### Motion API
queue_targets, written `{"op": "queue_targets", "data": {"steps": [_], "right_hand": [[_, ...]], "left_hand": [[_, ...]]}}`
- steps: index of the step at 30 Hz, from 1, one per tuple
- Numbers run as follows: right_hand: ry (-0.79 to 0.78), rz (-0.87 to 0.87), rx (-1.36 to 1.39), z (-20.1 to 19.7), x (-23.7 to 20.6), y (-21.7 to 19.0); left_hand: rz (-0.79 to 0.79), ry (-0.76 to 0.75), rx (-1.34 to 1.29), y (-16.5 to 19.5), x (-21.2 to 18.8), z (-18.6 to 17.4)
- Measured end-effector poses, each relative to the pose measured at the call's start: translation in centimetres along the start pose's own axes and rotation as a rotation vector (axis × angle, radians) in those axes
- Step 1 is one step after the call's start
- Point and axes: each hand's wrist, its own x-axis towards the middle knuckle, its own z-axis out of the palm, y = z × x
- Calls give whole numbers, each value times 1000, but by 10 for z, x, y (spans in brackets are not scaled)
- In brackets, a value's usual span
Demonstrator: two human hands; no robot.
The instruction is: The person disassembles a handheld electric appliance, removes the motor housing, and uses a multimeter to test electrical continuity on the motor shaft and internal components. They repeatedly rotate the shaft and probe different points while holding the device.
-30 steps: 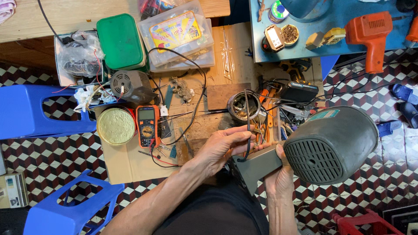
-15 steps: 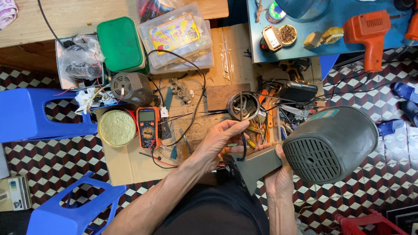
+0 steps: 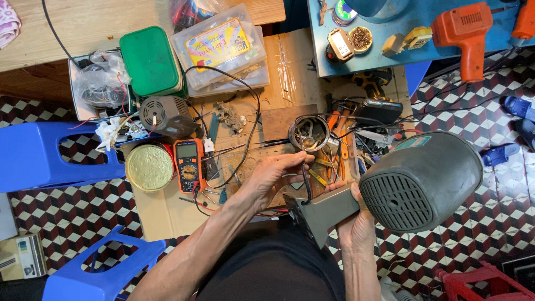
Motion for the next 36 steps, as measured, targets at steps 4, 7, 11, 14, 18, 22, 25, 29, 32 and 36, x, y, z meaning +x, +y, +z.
{"op": "queue_targets", "data": {"steps": [4, 7, 11, 14, 18, 22, 25, 29, 32, 36], "right_hand": [[-4, -8, 9, 2, -2, 0], [11, -12, 4, 2, -4, 0], [-46, -14, 25, 3, -4, 0], [-32, -38, -2, 2, -4, 1], [-19, -38, -16, 2, -6, 3], [-36, -23, 8, 1, -6, 3], [-28, -18, 8, 2, -5, 3], [18, 4, 7, 4, -6, 3], [-15, -12, 17, 7, -8, 3], [-66, -37, -5, 11, -8, 2]], "left_hand": [[-31, -66, -82, 2, 0, 4], [-21, -133, -105, 6, -6, 7], [-42, -169, -143, 12, -12, 12], [-63, -179, -179, 15, -15, 14], [-85, -193, -249, 15, -17, 14], [-97, -214, -286, 15, -18, 13], [-96, -211, -269, 15, -18, 12], [-80, -241, -281, 14, -19, 8], [-58, -280, -308, 11, -19, 4], [-30, -317, -355, 6, -20, -2]]}}
